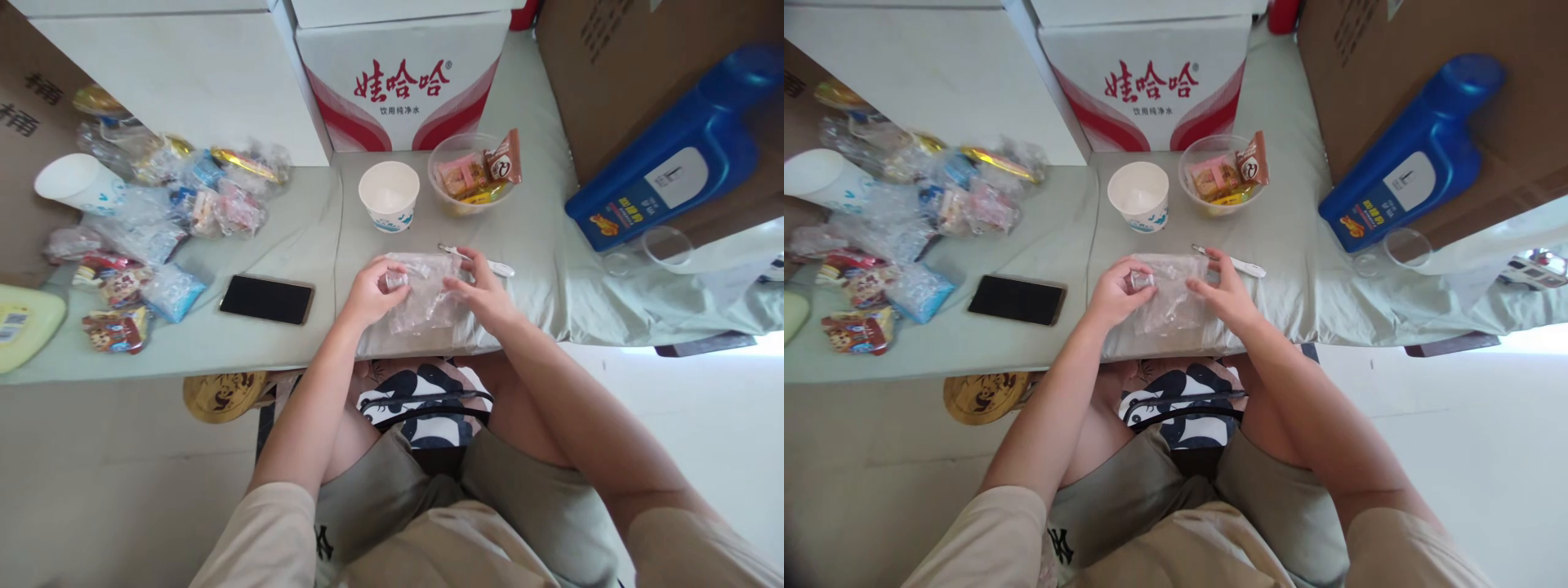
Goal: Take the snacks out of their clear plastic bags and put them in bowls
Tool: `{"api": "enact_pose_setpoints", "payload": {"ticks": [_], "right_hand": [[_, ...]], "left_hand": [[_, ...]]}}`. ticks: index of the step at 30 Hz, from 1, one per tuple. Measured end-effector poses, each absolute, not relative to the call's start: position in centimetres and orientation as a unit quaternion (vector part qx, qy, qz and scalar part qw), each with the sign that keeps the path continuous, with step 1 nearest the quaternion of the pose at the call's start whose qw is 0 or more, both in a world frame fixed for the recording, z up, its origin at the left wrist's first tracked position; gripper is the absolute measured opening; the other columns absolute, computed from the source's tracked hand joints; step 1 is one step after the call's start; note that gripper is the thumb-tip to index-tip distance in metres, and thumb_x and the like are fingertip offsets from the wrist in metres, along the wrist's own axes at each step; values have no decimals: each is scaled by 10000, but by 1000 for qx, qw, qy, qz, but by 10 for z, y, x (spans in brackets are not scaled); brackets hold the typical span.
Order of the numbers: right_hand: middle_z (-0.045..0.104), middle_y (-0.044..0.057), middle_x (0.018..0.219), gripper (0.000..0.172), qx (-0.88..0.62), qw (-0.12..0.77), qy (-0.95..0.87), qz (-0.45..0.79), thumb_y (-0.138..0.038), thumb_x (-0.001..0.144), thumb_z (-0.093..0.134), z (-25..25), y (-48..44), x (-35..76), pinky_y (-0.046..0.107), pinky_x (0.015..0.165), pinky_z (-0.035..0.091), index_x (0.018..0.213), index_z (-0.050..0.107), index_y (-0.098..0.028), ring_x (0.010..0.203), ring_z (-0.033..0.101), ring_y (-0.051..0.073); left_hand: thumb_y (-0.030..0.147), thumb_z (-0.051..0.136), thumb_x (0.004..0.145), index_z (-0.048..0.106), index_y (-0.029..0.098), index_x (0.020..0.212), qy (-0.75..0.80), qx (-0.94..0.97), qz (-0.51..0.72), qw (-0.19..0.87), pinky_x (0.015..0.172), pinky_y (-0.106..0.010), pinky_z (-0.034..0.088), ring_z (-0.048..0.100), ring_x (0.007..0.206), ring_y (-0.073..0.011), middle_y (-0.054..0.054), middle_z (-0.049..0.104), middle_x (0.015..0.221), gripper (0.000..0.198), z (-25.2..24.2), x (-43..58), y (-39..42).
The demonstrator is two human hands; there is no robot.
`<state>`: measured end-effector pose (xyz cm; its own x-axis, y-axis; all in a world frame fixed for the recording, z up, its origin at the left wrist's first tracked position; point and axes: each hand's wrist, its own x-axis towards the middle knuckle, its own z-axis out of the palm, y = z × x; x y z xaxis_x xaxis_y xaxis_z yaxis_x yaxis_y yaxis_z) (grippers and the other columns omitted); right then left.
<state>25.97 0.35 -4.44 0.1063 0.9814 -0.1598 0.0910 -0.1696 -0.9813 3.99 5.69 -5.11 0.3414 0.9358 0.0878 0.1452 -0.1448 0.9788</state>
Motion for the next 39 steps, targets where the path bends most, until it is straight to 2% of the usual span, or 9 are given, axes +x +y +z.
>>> {"api": "enact_pose_setpoints", "payload": {"ticks": [5,10,13,17,21,27,31,36,39], "right_hand": [[653,-18,843,745,-560,475,-440,517,-307,701,762,-42,3,258,328,705,538,1369,436,-267,707,602,156],[665,-19,878,718,-515,533,-394,544,-416,713,778,-34,4,255,335,753,546,1343,452,-301,802,645,172],[665,3,826,475,-518,457,-396,605,-462,681,806,-33,4,255,321,687,522,1049,614,-229,729,625,165],[616,-26,684,379,-523,432,-397,618,-507,688,796,-33,3,253,285,573,473,819,587,-219,584,560,125],[539,-79,579,377,-500,481,-378,613,-501,696,792,-31,3,250,263,456,425,891,570,-266,456,484,109],[568,-18,609,308,-455,521,-346,634,-518,676,716,-23,4,253,322,545,520,722,598,-238,548,552,148],[601,3,654,396,-515,504,-370,586,-613,725,676,-27,4,255,306,541,504,700,572,-232,577,547,142],[599,-74,701,526,-575,506,-392,509,-325,600,809,-36,6,257,283,634,472,1051,544,-265,639,553,134],[584,-49,709,321,-618,516,-398,440,-358,665,733,-34,7,257,286,653,432,907,555,-246,655,526,137]], "left_hand": [[287,831,665,527,313,1325,394,507,425,638,763,-281,549,673,916,-157,-63,641,1229,727,-50,40,56],[378,786,723,646,175,962,423,465,320,709,661,-243,528,675,743,-140,-58,729,919,343,-40,45,49],[387,733,782,620,205,1021,457,467,326,683,526,-212,472,619,562,-106,-4,718,779,321,-37,47,46],[380,696,815,594,227,1049,476,482,324,661,395,-184,352,496,389,-79,54,636,593,298,-35,45,46],[370,726,761,601,224,990,457,439,352,689,373,-174,322,460,366,-68,86,554,522,300,-30,42,48],[443,620,744,593,182,665,388,402,355,750,496,-239,486,582,542,-112,-5,599,636,274,-23,35,52],[351,744,671,613,174,713,405,471,361,695,553,-208,473,566,588,-90,17,586,674,224,-32,36,53],[179,732,666,604,213,990,452,523,432,580,689,-221,508,617,739,-90,8,636,926,350,-50,38,60],[194,716,727,580,215,1018,505,552,492,444,844,-268,518,643,935,-131,-42,642,1073,322,-54,39,62]]}}
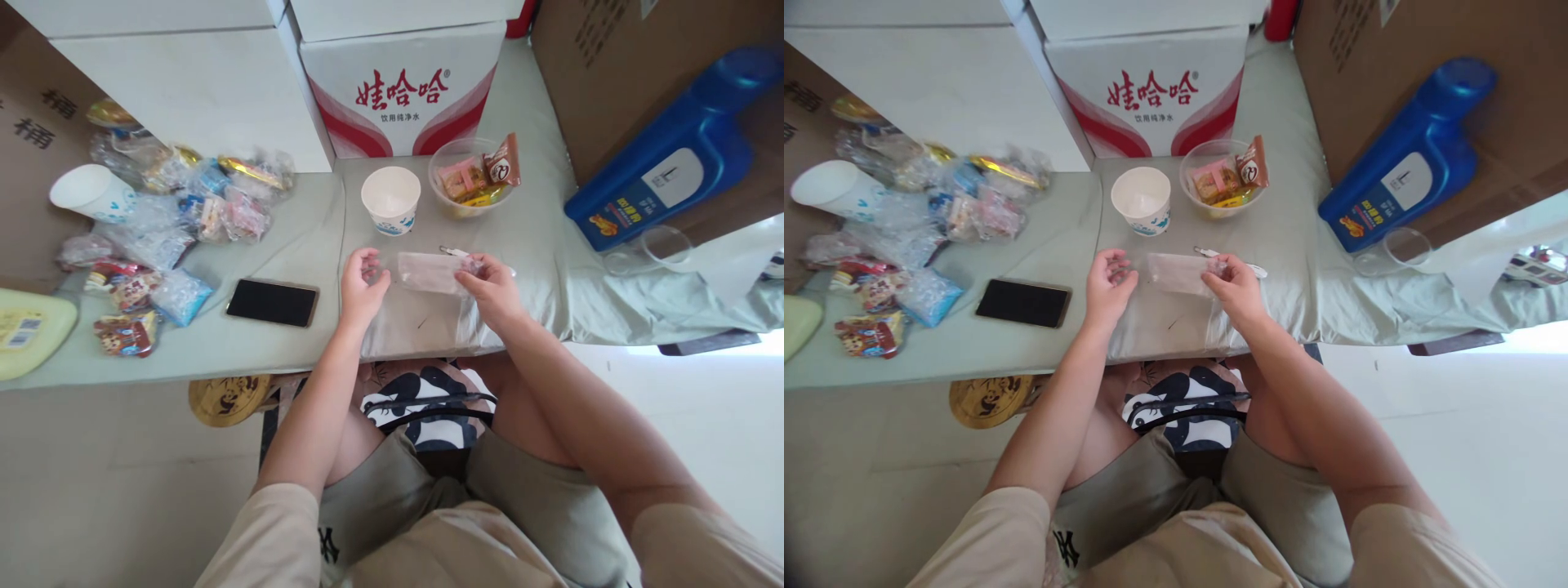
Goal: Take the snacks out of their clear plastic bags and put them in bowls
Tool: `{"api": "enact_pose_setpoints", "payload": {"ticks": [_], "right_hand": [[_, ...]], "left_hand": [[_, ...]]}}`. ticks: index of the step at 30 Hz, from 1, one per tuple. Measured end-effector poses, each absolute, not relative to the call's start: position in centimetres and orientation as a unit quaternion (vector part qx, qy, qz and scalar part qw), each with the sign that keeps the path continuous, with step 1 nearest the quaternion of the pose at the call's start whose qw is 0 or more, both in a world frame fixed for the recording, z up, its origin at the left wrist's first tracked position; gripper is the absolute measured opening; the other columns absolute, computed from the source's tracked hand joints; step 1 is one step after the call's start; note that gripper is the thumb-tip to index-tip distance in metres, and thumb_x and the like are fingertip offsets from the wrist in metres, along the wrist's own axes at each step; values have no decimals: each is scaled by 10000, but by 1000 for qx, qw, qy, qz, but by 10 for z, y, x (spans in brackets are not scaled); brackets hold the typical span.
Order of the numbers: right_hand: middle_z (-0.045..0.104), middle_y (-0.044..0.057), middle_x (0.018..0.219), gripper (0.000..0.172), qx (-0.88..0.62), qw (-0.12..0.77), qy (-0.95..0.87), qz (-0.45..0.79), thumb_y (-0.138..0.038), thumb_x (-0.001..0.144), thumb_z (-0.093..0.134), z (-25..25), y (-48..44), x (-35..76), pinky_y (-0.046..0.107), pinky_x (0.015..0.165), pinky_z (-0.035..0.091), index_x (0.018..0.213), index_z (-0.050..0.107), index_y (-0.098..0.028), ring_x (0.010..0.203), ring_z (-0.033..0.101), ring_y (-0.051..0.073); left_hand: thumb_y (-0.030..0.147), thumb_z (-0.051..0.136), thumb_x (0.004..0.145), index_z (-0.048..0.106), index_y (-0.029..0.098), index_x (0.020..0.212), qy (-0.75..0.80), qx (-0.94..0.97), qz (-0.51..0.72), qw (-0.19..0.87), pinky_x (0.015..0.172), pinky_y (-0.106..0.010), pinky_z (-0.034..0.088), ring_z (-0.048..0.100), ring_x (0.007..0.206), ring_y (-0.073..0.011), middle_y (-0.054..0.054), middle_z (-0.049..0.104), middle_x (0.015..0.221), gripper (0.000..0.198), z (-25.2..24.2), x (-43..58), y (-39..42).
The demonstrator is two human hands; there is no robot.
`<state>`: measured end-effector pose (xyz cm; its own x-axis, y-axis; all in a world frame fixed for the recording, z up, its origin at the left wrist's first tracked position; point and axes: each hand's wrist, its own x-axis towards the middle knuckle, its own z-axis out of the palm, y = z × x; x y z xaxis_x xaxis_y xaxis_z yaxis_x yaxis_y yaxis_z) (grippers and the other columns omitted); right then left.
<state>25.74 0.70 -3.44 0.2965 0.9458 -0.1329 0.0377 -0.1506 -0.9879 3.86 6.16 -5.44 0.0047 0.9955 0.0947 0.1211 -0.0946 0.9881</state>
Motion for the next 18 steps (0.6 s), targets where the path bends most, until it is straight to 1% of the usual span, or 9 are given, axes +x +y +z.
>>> {"api": "enact_pose_setpoints", "payload": {"ticks": [2,4,7,9,10,12,14,16,18], "right_hand": [[632,-6,804,237,-625,515,-435,393,-386,711,693,-31,6,253,298,694,431,785,524,-238,723,546,153],[659,16,899,256,-589,518,-480,393,-404,741,685,-28,3,246,309,742,438,755,491,-238,804,569,170],[575,-25,760,306,-505,514,-493,489,-463,778,673,-27,1,233,286,672,421,785,455,-249,688,513,144],[485,-55,693,327,-496,514,-470,518,-499,797,665,-29,2,227,267,613,393,817,447,-255,608,445,124],[482,-54,716,334,-512,526,-461,498,-502,793,677,-31,4,225,264,610,394,846,454,-258,616,446,123],[536,-28,848,383,-550,554,-457,426,-484,745,738,-32,8,225,268,659,428,927,480,-267,724,511,139],[582,0,957,449,-556,540,-477,415,-470,690,785,-34,9,226,286,715,459,990,517,-272,835,558,165],[614,7,903,429,-536,479,-504,479,-489,675,786,-36,6,226,308,712,468,953,563,-251,807,571,179],[594,-14,754,368,-540,436,-508,510,-512,693,756,-38,0,229,308,654,444,849,576,-231,682,536,163]], "left_hand": [[272,723,773,584,208,1012,493,576,478,443,909,-298,510,647,1002,-158,-65,660,1081,284,-54,42,58],[363,764,767,591,210,1064,439,586,436,523,943,-322,509,654,1066,-187,-87,678,1140,376,-52,50,52],[456,837,688,592,212,1150,357,568,390,630,938,-340,516,658,1115,-226,-113,678,1225,577,-47,63,42],[498,814,703,625,189,1080,344,553,389,651,888,-333,523,676,1030,-222,-103,713,1107,522,-42,69,38],[509,789,725,640,179,1016,353,546,398,648,859,-325,524,679,973,-212,-88,722,1023,464,-40,70,38],[501,745,756,648,171,915,377,525,416,640,805,-304,518,666,874,-185,-55,713,898,379,-35,70,38],[470,717,765,653,169,892,380,505,416,654,756,-280,506,647,808,-160,-33,699,851,333,-32,65,38],[429,695,767,654,169,905,368,501,407,670,708,-259,488,629,761,-140,-22,687,834,297,-30,60,39],[376,669,782,643,172,910,380,512,415,649,680,-247,468,608,727,-125,-13,666,814,243,-30,55,40]]}}
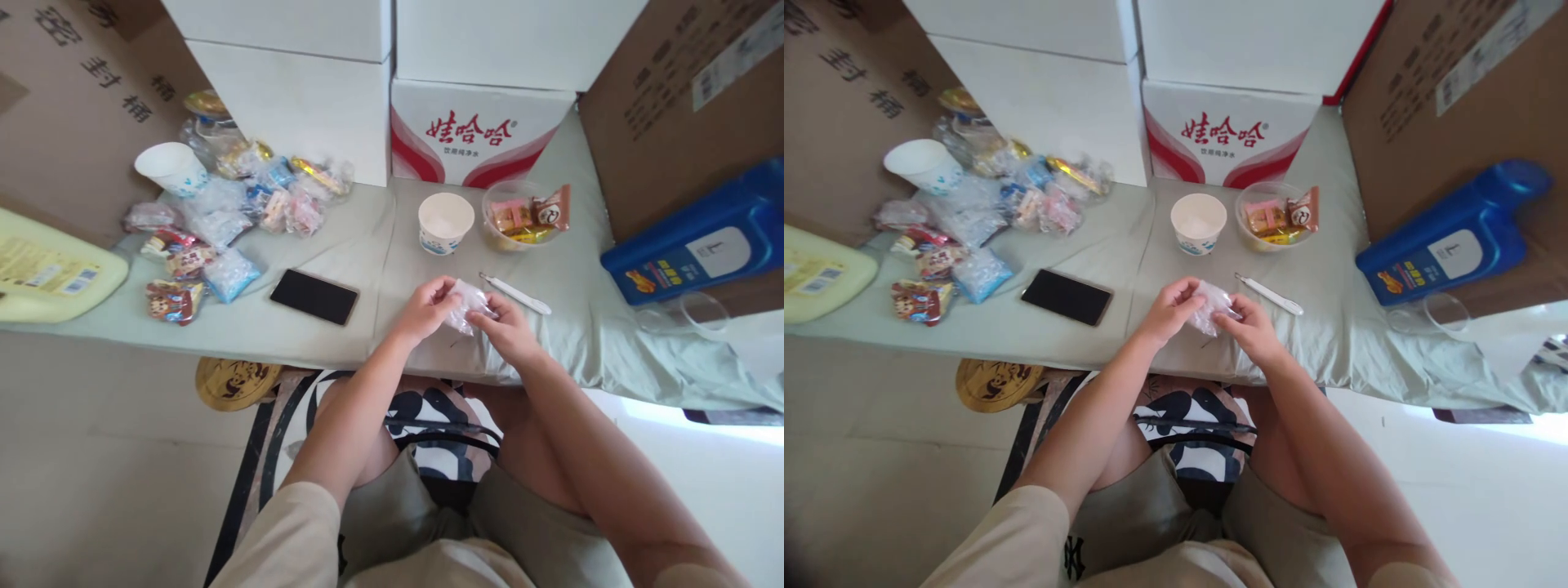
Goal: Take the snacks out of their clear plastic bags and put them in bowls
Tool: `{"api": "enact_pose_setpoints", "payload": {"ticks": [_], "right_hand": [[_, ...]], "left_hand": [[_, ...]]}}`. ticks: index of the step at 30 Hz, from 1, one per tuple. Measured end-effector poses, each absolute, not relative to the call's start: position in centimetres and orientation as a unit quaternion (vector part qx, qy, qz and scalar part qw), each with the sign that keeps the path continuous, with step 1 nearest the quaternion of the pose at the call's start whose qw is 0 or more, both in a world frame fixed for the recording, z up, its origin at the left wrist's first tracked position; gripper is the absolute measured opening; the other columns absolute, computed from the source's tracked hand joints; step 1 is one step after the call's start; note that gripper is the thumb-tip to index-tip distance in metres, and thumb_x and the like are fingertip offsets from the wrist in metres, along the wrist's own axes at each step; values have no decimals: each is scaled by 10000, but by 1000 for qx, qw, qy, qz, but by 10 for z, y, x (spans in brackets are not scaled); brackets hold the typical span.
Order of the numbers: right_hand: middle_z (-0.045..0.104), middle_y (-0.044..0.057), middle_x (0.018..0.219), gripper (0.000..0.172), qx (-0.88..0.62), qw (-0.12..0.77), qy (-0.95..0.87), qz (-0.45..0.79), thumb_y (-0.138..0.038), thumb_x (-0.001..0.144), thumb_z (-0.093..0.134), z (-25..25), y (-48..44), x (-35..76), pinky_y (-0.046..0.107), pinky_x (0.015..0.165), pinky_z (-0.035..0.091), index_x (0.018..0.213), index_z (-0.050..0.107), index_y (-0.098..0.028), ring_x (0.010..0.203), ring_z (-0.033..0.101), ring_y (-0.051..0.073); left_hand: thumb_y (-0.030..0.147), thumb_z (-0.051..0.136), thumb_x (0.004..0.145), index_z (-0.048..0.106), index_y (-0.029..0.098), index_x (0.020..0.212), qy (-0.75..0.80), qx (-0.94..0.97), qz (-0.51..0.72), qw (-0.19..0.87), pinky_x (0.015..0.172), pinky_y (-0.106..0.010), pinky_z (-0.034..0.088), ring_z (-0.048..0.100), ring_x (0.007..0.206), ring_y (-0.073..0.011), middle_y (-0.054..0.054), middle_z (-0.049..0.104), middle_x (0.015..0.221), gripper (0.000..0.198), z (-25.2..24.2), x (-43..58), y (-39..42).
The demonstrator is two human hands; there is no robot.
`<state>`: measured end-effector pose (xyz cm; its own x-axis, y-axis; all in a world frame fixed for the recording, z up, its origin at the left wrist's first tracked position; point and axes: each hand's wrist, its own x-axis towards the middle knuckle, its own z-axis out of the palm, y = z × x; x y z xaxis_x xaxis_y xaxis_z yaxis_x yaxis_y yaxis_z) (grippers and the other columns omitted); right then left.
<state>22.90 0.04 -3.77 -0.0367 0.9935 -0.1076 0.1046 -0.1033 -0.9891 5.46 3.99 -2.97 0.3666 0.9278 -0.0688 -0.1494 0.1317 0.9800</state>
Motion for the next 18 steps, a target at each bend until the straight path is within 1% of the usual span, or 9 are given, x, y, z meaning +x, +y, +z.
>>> {"api": "enact_pose_setpoints", "payload": {"ticks": [2,5,7,9,10,12,14,16,18], "right_hand": [[545,-35,662,336,-585,436,-508,458,-508,705,730,-34,-2,234,296,605,402,770,555,-227,602,476,143],[487,-42,624,269,-654,440,-545,286,-433,730,683,-9,18,241,296,596,368,702,501,-237,586,427,140],[484,-30,645,233,-670,422,-592,153,-341,732,659,17,52,236,311,642,388,676,456,-243,635,453,156],[517,-7,683,199,-660,365,-653,71,-249,724,643,40,99,223,335,716,422,685,448,-244,714,513,184],[535,4,692,188,-651,318,-687,52,-214,711,649,47,124,213,350,749,431,688,464,-242,746,537,198],[543,18,669,198,-647,194,-736,55,-153,684,665,51,171,189,382,792,441,651,487,-233,785,574,223],[530,17,603,250,-654,41,-747,110,-105,640,702,43,205,166,405,798,449,564,493,-220,773,597,229],[513,10,533,274,-646,-48,-746,158,-120,641,734,30,223,149,407,764,457,497,516,-203,709,606,205],[530,15,513,287,-635,-80,-744,191,-196,684,753,20,232,143,401,713,459,483,549,-188,659,613,183]], "left_hand": [[317,634,803,628,176,894,421,526,429,602,679,-248,454,591,711,-118,-6,647,796,168,-30,49,42],[270,581,832,614,178,834,472,540,424,554,681,-263,436,577,701,-123,-3,633,754,98,-30,42,43],[271,561,842,614,182,814,475,546,413,553,661,-271,423,567,679,-128,3,625,720,108,-30,37,44],[276,556,843,617,186,805,469,554,405,555,638,-274,408,553,647,-127,14,618,693,116,-29,33,44],[275,556,842,617,188,798,468,558,403,554,629,-275,401,545,635,-126,19,614,682,115,-29,32,45],[266,554,838,615,193,781,472,563,402,546,621,-276,393,532,621,-126,28,605,661,110,-28,30,46],[256,547,836,613,199,773,474,564,404,542,623,-276,393,532,623,-128,33,601,652,108,-27,28,46],[258,545,834,614,205,771,471,567,403,543,625,-278,396,536,626,-131,32,602,651,107,-26,27,46],[271,546,833,615,211,772,466,572,397,545,627,-280,400,542,631,-135,28,610,660,111,-23,24,44]]}}
